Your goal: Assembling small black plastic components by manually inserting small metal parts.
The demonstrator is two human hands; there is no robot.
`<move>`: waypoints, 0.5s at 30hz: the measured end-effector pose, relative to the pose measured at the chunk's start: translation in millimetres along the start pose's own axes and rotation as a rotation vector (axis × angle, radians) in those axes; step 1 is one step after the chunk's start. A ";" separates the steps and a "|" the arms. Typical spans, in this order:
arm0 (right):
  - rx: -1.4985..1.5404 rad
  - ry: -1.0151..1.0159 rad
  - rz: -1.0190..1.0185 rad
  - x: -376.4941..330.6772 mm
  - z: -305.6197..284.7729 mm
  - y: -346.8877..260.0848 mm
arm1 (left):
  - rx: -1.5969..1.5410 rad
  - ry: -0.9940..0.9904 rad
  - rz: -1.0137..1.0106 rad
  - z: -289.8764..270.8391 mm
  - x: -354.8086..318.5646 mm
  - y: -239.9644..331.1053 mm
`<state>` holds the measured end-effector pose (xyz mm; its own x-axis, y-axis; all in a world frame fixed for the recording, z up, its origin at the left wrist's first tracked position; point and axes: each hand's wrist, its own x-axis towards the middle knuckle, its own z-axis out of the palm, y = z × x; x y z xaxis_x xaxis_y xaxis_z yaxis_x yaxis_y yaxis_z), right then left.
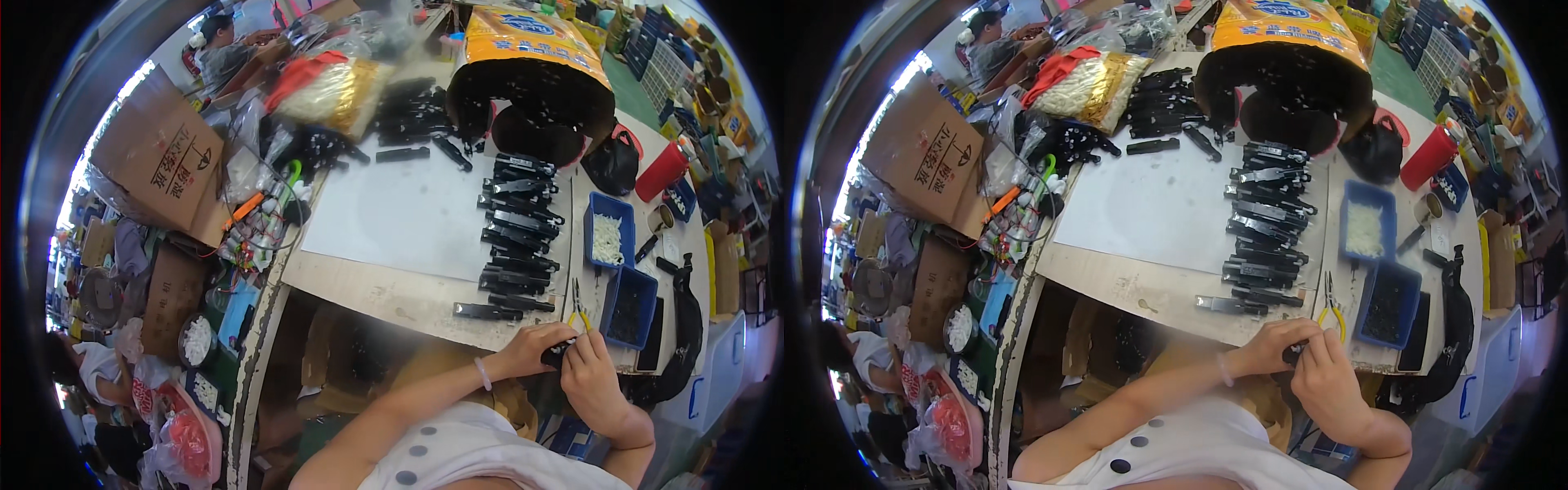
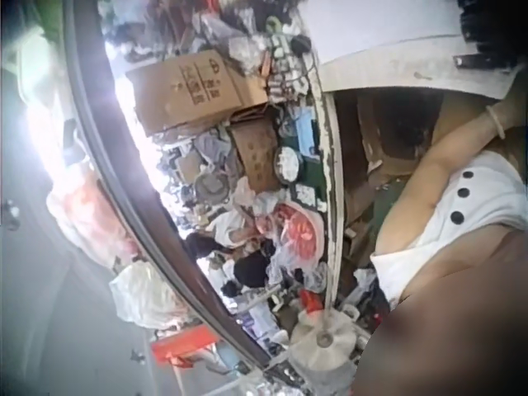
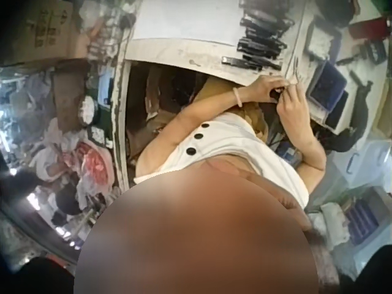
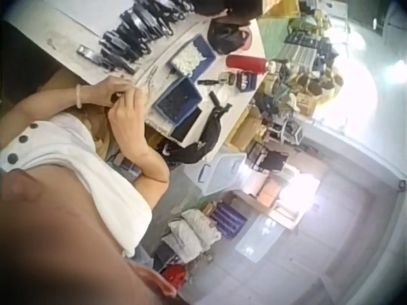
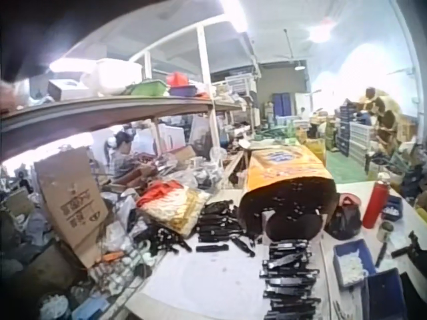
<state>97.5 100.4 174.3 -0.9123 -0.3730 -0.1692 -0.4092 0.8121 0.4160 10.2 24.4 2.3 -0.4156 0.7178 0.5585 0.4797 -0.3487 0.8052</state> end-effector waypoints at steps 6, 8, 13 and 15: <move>0.166 0.016 0.065 4.4 -0.2 6.9 | 0.004 0.014 -0.027 -1.3 -0.3 -0.8; 0.066 0.004 0.049 5.2 -3.3 6.1 | -0.017 -0.004 -0.062 -0.1 0.6 -0.5; 0.167 0.167 -0.066 2.8 11.5 18.4 | -0.011 -0.092 -0.142 -7.0 -2.4 -3.7; 0.260 0.257 -0.094 2.9 25.7 32.7 | 0.001 -0.043 -0.205 -8.9 1.4 0.6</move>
<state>81.0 137.4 164.5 -0.8499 -0.5248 0.0476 -0.5117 0.8435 0.1633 3.0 19.9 5.3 -0.4716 0.7986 0.3739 0.3889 -0.1922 0.9010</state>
